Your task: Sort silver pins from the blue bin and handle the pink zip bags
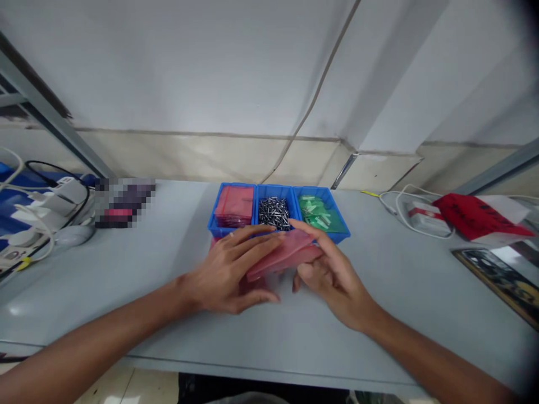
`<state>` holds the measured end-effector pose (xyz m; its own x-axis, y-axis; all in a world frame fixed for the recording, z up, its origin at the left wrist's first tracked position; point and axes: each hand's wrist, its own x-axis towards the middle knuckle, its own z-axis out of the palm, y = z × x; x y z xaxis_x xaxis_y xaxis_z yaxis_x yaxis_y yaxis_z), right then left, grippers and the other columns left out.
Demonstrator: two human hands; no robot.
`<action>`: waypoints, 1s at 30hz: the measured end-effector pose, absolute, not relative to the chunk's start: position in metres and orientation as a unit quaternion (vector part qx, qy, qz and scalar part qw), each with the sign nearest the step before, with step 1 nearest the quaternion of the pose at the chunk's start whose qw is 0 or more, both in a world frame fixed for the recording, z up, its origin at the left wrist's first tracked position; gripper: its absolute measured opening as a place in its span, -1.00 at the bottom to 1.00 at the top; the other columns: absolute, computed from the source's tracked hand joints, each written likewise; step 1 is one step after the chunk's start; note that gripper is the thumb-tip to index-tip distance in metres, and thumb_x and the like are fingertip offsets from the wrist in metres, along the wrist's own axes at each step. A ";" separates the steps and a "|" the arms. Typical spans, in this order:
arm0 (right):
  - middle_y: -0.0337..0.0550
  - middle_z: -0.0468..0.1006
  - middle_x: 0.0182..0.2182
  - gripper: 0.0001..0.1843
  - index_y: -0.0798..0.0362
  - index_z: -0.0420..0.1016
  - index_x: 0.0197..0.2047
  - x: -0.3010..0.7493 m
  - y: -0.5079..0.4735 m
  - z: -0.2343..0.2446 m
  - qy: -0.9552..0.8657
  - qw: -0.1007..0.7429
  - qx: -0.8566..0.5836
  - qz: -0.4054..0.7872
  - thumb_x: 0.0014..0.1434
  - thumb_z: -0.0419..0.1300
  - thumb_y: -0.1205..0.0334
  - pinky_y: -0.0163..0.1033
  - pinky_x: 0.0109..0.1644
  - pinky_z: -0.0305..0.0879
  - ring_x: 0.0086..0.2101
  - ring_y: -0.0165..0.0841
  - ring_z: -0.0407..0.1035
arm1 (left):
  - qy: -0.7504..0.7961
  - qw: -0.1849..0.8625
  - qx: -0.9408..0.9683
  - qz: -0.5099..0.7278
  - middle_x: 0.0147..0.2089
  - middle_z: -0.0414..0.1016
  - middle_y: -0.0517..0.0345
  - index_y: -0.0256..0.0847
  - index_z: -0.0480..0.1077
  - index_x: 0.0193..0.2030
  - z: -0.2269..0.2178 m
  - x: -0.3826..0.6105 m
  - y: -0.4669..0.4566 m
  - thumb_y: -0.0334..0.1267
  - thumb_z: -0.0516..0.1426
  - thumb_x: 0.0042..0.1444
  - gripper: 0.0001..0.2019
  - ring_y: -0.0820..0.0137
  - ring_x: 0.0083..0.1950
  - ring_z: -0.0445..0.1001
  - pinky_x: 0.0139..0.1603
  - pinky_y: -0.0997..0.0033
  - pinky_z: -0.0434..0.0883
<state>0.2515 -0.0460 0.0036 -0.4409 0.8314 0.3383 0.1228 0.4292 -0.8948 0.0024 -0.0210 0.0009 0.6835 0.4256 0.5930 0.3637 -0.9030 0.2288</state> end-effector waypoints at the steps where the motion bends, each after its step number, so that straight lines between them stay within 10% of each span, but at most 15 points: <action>1: -0.23 0.65 -0.35 -0.34 -0.11 0.06 0.52 0.251 -0.047 0.004 -0.744 0.418 -0.317 0.415 0.47 0.15 0.05 -0.27 -0.33 0.61 -0.42 -0.34 0.59 | 0.218 0.027 0.913 0.345 0.27 0.53 -0.14 -0.20 0.19 0.46 0.003 0.001 -0.019 0.03 0.17 0.37 -0.36 0.05 0.33 0.45 0.25 -0.08 0.53; 5: 0.03 0.64 0.07 -0.31 -0.11 0.01 0.54 0.250 -0.046 0.001 -0.761 0.429 -0.296 0.386 0.46 0.16 0.13 -0.20 -0.21 0.63 -0.19 -0.30 0.61 | 0.362 0.025 0.815 0.452 0.04 0.65 0.08 -0.08 0.42 0.24 0.012 -0.009 -0.007 -0.26 0.16 0.37 -0.67 0.32 -0.12 0.62 -0.10 0.27 0.63; 9: 0.00 0.62 0.14 -0.25 -0.12 0.02 0.55 0.252 -0.044 -0.008 -0.811 0.422 -0.280 0.292 0.40 0.18 0.31 -0.23 -0.21 0.63 -0.19 -0.35 0.60 | 0.498 0.045 0.673 0.545 0.11 0.60 0.02 -0.11 0.26 0.38 0.014 -0.022 0.016 -0.12 0.28 0.28 -0.42 0.52 -0.39 0.56 -0.44 0.53 0.54; 12: -0.01 0.58 0.20 -0.38 -0.07 0.24 0.46 0.253 -0.045 -0.012 -0.891 0.351 -0.243 0.154 0.38 0.18 0.33 -0.07 0.09 0.60 0.04 -0.26 0.57 | 0.494 0.058 0.742 0.448 0.15 0.61 -0.04 -0.13 0.39 0.30 0.009 -0.034 0.033 -0.10 0.19 0.36 -0.58 0.27 -0.05 0.68 -0.07 0.27 0.68; 16: 0.15 0.28 0.45 -0.49 -0.05 0.36 0.41 0.248 -0.047 -0.013 -0.958 0.197 -0.198 0.072 0.43 0.16 0.20 0.17 0.36 0.38 0.36 -0.06 0.31 | 0.434 -0.040 0.825 0.360 0.61 -0.02 -0.12 -0.11 0.39 0.34 0.009 -0.049 0.045 -0.03 0.20 0.35 -0.52 -0.10 0.60 0.05 0.52 -0.28 0.24; 20: 0.15 0.11 0.51 -0.41 -0.04 0.29 0.47 0.243 -0.047 -0.017 -0.973 0.106 -0.186 0.085 0.45 0.16 0.05 0.17 0.46 0.22 0.47 -0.06 0.08 | 0.376 0.035 0.877 0.296 0.52 0.23 -0.01 -0.03 0.26 0.44 0.014 -0.056 0.046 0.00 0.19 0.37 -0.44 0.10 0.49 0.33 0.49 -0.03 0.37; 26: -0.02 0.61 0.20 -0.54 0.07 0.45 0.33 0.242 -0.051 -0.024 -0.956 0.207 -0.207 0.000 0.39 0.19 0.32 -0.01 0.18 0.54 0.15 -0.21 0.54 | 0.388 0.044 0.842 0.372 0.12 0.65 0.05 -0.12 0.60 0.03 -0.003 -0.044 0.046 -0.07 0.15 0.41 -0.74 0.18 0.20 0.62 0.27 0.08 0.59; 30: -0.06 0.69 0.08 -0.57 0.10 0.51 0.25 0.243 -0.051 -0.019 -0.948 0.243 -0.205 -0.010 0.33 0.23 0.33 -0.05 0.08 0.59 0.02 -0.23 0.61 | 0.362 0.020 0.869 0.336 0.26 0.57 0.05 -0.12 0.53 0.21 -0.011 -0.038 0.046 -0.16 0.05 0.47 -0.67 0.19 0.35 0.51 0.41 -0.07 0.49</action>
<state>0.2432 -0.0506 -0.0194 -0.7978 0.3839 0.4649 0.3938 0.9157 -0.0804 -0.0383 0.0462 -0.0113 0.5119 0.6429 0.5698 0.6157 -0.7371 0.2786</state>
